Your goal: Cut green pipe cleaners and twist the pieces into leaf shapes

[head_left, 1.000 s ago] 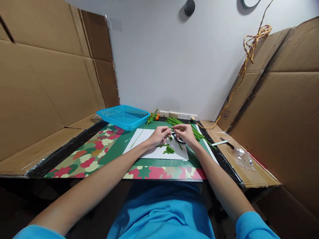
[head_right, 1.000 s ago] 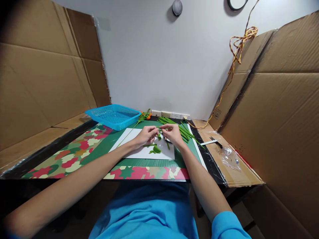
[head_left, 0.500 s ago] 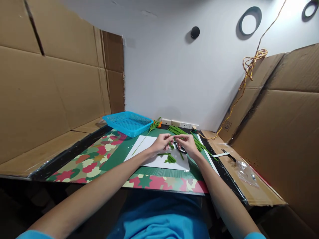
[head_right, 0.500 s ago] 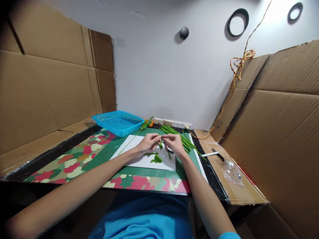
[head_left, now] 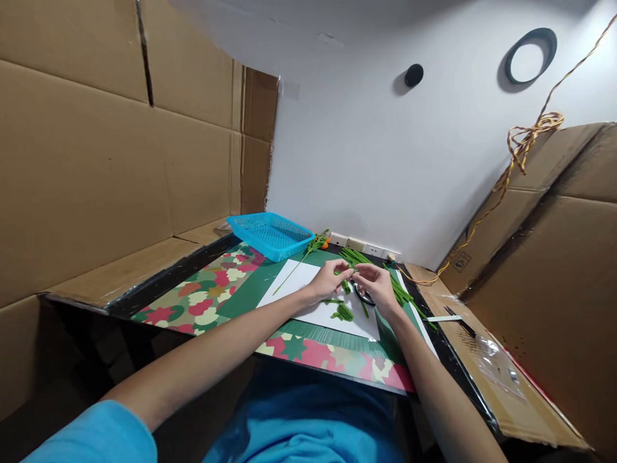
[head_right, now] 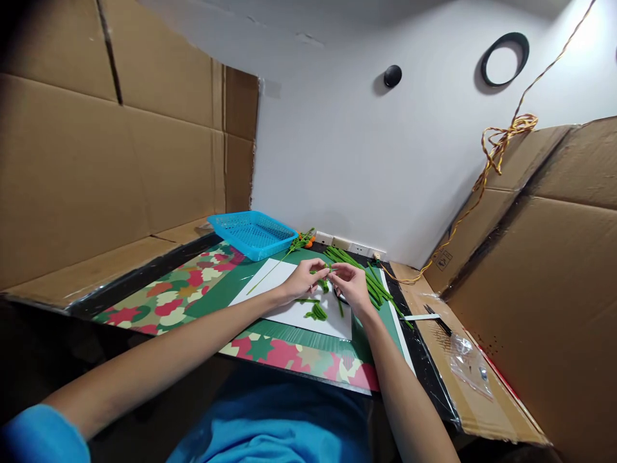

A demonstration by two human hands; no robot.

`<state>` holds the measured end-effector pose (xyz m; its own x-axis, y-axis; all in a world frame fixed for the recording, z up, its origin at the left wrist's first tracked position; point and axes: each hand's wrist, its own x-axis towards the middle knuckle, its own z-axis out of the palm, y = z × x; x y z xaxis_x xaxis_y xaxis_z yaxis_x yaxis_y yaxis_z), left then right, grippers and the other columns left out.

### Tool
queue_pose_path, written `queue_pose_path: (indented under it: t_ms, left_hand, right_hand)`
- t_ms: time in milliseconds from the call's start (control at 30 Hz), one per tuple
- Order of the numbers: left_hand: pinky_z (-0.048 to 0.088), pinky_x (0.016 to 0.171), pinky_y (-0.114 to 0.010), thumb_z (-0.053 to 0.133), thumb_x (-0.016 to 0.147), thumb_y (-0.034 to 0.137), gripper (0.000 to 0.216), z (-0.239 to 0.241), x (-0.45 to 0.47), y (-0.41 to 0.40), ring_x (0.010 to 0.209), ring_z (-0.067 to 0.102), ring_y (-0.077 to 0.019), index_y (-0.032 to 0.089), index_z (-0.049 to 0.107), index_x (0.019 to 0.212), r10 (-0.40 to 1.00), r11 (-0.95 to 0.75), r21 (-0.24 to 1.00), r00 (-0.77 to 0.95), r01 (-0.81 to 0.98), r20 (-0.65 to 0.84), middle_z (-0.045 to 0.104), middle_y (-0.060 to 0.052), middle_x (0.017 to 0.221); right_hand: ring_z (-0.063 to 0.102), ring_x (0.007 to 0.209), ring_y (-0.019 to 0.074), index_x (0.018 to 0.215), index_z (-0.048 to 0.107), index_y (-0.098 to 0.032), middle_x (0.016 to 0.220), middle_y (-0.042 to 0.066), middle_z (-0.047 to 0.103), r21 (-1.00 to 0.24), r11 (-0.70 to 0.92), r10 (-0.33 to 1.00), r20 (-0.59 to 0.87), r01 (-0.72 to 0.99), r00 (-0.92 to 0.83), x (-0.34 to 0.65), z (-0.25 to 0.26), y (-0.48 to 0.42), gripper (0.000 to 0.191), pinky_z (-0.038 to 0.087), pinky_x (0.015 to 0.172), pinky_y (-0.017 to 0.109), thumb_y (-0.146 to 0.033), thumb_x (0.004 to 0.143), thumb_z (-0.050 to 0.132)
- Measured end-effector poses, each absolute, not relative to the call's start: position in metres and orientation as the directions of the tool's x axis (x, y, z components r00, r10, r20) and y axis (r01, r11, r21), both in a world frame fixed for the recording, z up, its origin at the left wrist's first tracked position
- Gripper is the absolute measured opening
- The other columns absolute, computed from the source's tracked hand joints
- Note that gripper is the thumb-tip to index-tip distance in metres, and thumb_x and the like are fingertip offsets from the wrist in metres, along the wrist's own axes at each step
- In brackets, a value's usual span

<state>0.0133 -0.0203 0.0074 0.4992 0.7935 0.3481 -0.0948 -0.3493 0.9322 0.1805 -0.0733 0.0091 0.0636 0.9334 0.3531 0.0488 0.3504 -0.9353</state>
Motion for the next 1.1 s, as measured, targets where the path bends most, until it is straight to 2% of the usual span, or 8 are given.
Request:
queue_pose_path:
  t_ms: [133,267,433,567,700,933,1100]
  left_hand:
    - [0.035,0.041,-0.02,0.077,0.077,0.056,0.046,0.011,0.013,-0.018,0.044,0.046,-0.0047,0.012,0.065,0.083,0.806,-0.368,0.922,0.453,-0.122,0.382,0.061,0.0,0.073]
    - [0.03,0.037,-0.019,0.071,0.082,0.059,0.046,0.011,0.012,-0.017,0.042,0.051,-0.0063,0.014,0.062,0.084,0.823,-0.316,0.944,0.469,-0.091,0.32,0.063,-0.001,0.072]
    - [0.028,0.035,-0.019,0.069,0.085,0.057,0.044,0.007,0.013,-0.015,0.04,0.053,-0.0068,0.015,0.061,0.096,0.822,-0.286,0.955,0.493,-0.076,0.286,0.071,-0.006,0.086]
    - [0.031,0.041,-0.02,0.073,0.081,0.056,0.046,0.007,0.012,-0.014,0.044,0.046,-0.0051,0.012,0.068,0.094,0.806,-0.338,0.939,0.497,-0.06,0.322,0.066,-0.003,0.076]
    - [0.032,0.047,-0.02,0.076,0.078,0.054,0.045,0.008,0.013,-0.014,0.051,0.044,-0.0059,0.011,0.071,0.089,0.819,-0.359,0.932,0.463,-0.047,0.339,0.062,-0.001,0.071]
    - [0.03,0.046,-0.021,0.084,0.069,0.053,0.048,0.01,0.012,-0.019,0.048,0.041,-0.0048,0.012,0.069,0.089,0.853,-0.175,0.976,0.475,-0.131,0.217,0.056,0.002,0.069]
    - [0.027,0.044,-0.02,0.082,0.074,0.049,0.044,0.021,0.007,-0.03,0.046,0.04,-0.0051,0.013,0.068,0.096,0.863,-0.064,0.996,0.499,-0.055,0.083,0.051,0.004,0.06]
  right_hand:
    - [0.057,0.053,0.0122,0.096,0.07,-0.018,0.077,0.003,0.072,-0.938,0.345,0.936,0.346,0.034,0.065,0.18,0.007,-0.072,0.047,0.044,0.043,0.023,-0.045,0.063,0.089]
    - [0.059,0.055,0.0137,0.104,0.07,-0.019,0.083,0.005,0.074,-0.932,0.355,0.93,0.36,0.072,0.077,0.18,0.011,-0.072,0.05,0.046,0.043,0.023,-0.048,0.067,0.085]
    - [0.057,0.054,0.0136,0.109,0.071,-0.019,0.082,0.004,0.072,-0.911,0.393,0.908,0.406,0.12,0.103,0.185,0.015,-0.074,0.05,0.044,0.04,0.023,-0.051,0.072,0.081]
    - [0.056,0.055,0.0127,0.113,0.072,-0.018,0.086,0.005,0.071,-0.887,0.426,0.898,0.439,0.179,0.038,0.188,0.014,-0.073,0.048,0.042,0.04,0.022,-0.047,0.076,0.08]
    - [0.057,0.057,0.0122,0.107,0.076,-0.017,0.087,0.007,0.074,-0.817,0.489,0.865,0.5,0.305,-0.046,0.19,0.011,-0.07,0.039,0.044,0.046,0.022,-0.041,0.076,0.081]
    - [0.065,0.063,0.0177,0.097,0.077,-0.017,0.08,0.007,0.074,-0.758,0.512,0.833,0.553,0.404,-0.018,0.188,0.012,-0.073,0.032,0.049,0.053,0.026,-0.043,0.079,0.078]
    - [0.068,0.069,0.0201,0.093,0.077,-0.016,0.084,0.009,0.076,-0.746,0.526,0.821,0.571,0.409,-0.015,0.187,0.015,-0.075,0.031,0.052,0.058,0.028,-0.043,0.078,0.078]
